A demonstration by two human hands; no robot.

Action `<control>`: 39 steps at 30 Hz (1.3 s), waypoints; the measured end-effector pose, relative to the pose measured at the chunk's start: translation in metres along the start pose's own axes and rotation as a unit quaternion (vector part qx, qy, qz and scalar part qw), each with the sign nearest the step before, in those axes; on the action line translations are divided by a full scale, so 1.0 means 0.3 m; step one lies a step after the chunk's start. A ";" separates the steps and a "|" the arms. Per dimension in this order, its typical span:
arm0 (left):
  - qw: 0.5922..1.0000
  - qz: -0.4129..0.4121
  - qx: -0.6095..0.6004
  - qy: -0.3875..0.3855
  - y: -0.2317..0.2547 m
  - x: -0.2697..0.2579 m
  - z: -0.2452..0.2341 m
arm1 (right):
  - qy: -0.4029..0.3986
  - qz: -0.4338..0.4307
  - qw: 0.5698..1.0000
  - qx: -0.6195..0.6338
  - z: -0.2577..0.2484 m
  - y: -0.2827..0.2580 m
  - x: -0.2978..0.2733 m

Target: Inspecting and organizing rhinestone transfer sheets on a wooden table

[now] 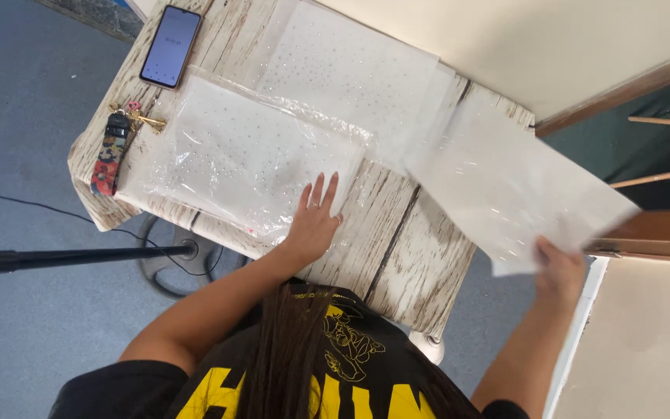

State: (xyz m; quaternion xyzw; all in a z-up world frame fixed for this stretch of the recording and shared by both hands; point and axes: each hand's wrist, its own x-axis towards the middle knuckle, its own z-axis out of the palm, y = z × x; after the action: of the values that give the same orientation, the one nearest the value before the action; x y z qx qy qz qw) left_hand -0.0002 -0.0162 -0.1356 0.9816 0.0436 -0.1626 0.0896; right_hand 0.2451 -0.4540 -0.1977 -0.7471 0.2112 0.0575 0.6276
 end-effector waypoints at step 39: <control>0.980 -0.035 -0.185 0.065 -0.123 -0.155 -0.088 | -0.291 0.043 0.955 0.033 0.159 0.221 0.080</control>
State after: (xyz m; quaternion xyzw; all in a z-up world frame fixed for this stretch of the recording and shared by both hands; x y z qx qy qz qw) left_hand -0.0399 0.0224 -0.1017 0.9545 0.1126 -0.0911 0.2607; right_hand 0.2496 -0.4221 -0.2765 -0.6674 0.0530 0.2920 0.6830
